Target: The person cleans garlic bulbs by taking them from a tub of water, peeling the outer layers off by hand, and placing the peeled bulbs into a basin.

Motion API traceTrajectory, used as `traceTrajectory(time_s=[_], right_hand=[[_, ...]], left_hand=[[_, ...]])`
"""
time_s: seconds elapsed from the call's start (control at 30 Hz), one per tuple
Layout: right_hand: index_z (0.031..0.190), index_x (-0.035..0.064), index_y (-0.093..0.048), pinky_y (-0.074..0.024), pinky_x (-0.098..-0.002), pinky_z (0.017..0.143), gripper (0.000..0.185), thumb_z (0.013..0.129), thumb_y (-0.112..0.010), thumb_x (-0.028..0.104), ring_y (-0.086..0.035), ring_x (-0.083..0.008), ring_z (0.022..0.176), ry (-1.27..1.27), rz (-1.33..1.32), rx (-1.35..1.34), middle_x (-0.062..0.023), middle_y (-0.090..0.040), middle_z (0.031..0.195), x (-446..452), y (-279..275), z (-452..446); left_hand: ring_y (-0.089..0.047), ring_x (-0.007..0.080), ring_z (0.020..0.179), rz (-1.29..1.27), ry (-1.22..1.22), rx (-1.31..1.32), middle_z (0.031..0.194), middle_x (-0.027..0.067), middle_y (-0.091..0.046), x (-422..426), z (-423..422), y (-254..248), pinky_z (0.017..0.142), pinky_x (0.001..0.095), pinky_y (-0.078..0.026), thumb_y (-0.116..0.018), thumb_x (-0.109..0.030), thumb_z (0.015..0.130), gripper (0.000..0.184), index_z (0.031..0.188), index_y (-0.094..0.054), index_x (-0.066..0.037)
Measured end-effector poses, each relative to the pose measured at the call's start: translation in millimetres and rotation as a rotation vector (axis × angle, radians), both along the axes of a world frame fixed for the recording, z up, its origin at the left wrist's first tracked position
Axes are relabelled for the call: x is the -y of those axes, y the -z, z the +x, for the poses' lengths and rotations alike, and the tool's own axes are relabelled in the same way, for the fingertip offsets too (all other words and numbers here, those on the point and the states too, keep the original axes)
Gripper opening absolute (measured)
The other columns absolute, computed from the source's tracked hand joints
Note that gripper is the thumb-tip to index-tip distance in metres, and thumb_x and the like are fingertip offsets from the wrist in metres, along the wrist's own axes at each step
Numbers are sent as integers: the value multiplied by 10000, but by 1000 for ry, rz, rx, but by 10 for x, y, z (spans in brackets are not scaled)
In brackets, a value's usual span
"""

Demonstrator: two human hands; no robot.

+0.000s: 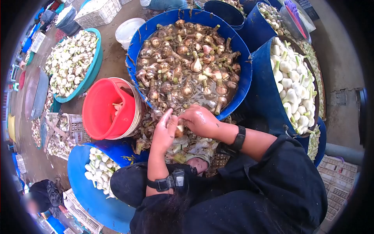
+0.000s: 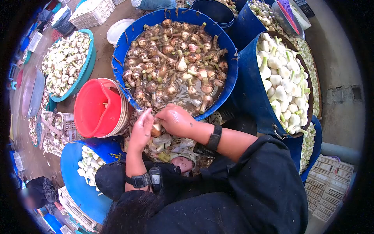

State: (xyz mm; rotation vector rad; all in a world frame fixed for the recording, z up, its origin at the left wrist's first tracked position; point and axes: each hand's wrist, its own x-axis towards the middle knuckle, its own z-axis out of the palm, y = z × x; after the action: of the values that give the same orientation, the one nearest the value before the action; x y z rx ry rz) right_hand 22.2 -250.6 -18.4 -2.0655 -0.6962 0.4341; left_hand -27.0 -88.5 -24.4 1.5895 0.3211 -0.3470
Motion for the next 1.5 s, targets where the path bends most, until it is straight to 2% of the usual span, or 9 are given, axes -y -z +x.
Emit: traceTrajectory(time_s=[0.23,0.33,0.43,0.6,0.8,1.0,1.17,1.3,1.5], right_hand=[[769,18,-607,-386,-271,412,260,871,-543,249,-518,-114,508,372,-49,-968,-25,-547,569,38,145,208],[930,26,-587,-449,-249,554,211,912,-483,208,-539,-123,639,529,677,-1158,-63,-603,817,-57,11,45],[975,24,-590,-460,-271,692,227,910,-481,212,-575,-151,774,230,517,-587,-65,-617,888,30,-125,-141],[986,33,-593,-441,-292,803,171,878,-529,148,-565,-145,874,-77,385,-44,-65,-616,941,190,-229,-495],[1065,-9,-483,-449,-364,878,237,934,-383,161,-565,-215,973,565,1081,-997,-124,-572,1036,116,-557,-322],[1097,-13,-467,-413,-372,907,253,915,-413,155,-539,-226,1006,529,1315,-1022,-125,-546,1101,-86,-402,-187],[1007,-8,-544,-399,-384,896,253,858,-517,195,-527,-241,1019,-134,841,-456,-128,-582,1028,250,-312,-372],[929,-15,-552,-480,-367,742,304,868,-467,271,-593,-244,822,184,1564,-922,-166,-602,925,515,-467,-222],[832,29,-604,-486,-329,591,193,798,-602,219,-614,-244,658,97,-227,390,-127,-603,740,121,-434,-291]], left_hand=[[-389,374,1178,903,271,813,1230,163,-483,75,-100,-184,956,426,-358,-631,-33,678,547,1204,-485,-51],[-479,311,1113,357,18,588,1245,168,-476,132,-91,-48,913,387,-413,-558,5,784,352,1132,-508,-15],[-580,214,922,-544,-536,306,1132,150,-542,122,-45,62,792,348,-490,-519,-98,877,189,1044,-500,-12],[-582,174,798,-853,-849,-197,835,64,-599,-37,-168,318,697,333,-505,-581,-328,839,285,909,-508,-62],[-513,278,1069,-1384,-523,53,1138,175,-536,73,-114,-344,922,391,-408,-603,-391,805,510,1130,-492,-14],[-514,257,1075,-425,-290,454,1181,165,-512,86,-134,-78,913,371,-422,-513,-166,885,378,1209,-416,4],[-610,216,854,-861,-715,79,982,111,-597,-94,-67,-6,690,307,-547,-526,-245,886,298,1072,-500,-14],[-613,160,760,-916,-797,-108,933,85,-607,-153,-72,-118,601,245,-532,-571,-323,852,368,1060,-515,-26],[-583,116,626,-573,-981,-30,761,59,-605,-62,-81,-239,451,216,-458,-578,-257,844,217,883,-521,-51]])
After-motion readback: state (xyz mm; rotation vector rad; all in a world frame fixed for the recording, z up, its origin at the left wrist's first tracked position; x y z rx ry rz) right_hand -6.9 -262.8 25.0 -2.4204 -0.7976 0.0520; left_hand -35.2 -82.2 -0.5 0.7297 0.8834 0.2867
